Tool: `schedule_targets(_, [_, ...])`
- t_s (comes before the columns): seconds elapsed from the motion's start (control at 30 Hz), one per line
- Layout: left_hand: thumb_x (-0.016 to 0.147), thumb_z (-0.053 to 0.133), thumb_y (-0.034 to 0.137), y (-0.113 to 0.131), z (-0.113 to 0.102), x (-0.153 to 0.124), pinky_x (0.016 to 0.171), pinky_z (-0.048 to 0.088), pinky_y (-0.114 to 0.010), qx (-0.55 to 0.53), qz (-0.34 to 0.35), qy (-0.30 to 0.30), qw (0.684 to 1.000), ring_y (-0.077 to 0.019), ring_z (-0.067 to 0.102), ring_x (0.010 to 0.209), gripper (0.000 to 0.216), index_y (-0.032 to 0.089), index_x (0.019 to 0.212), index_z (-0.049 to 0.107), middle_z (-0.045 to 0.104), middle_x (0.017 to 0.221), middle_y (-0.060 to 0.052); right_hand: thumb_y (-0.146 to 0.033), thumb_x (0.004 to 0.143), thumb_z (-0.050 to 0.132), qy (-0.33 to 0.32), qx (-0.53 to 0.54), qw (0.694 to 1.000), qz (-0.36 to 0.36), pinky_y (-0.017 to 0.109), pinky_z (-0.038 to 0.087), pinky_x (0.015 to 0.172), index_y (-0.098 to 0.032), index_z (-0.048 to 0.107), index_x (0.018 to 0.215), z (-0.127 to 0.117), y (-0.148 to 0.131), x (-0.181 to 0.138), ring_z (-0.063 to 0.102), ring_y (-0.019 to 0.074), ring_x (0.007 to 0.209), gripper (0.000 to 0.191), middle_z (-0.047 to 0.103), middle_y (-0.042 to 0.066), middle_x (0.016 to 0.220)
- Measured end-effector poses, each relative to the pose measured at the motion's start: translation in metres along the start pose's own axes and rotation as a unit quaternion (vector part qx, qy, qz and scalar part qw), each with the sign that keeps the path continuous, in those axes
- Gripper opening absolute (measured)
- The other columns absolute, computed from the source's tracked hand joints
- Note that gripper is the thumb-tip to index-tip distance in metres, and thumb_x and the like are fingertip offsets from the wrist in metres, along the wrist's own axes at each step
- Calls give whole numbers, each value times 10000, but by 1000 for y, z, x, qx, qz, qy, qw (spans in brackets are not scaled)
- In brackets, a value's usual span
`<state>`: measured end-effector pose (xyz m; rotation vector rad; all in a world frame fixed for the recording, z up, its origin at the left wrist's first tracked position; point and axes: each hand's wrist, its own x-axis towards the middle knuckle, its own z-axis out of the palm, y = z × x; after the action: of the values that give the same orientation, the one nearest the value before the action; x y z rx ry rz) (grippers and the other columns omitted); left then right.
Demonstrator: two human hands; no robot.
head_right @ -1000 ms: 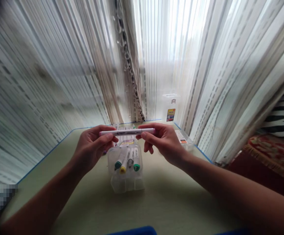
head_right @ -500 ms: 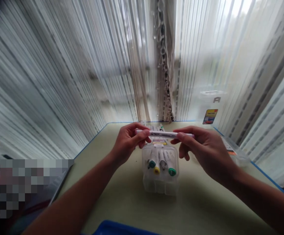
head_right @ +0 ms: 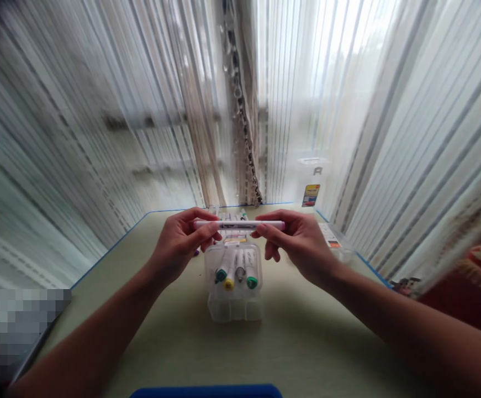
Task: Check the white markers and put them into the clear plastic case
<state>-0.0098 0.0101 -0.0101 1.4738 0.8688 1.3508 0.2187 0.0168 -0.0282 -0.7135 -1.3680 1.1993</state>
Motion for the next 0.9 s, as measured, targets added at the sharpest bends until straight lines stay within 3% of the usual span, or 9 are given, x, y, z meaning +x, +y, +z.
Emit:
schedule_targets(0.3, [773,819,273,-3,-4,3,465,386,-178,-11,0,-6,1000,-65,520,476,213,135,909,731,740,668,-40,-316,787,839,-23,9,1000,-19,195,454,354,-139,758,992,0,1,3,641,112,436,283,773,72,775])
schedule_targets(0.9, [848,741,278,-6,-5,3,507,417,-181,-20,10,-31,999,-80,581,531,150,155,931,769,768,715,-59,-323,835,781,-8,43,999,0,208,471,383,-129,754,886,-1,-4,1,644,115,441,202,766,68,756])
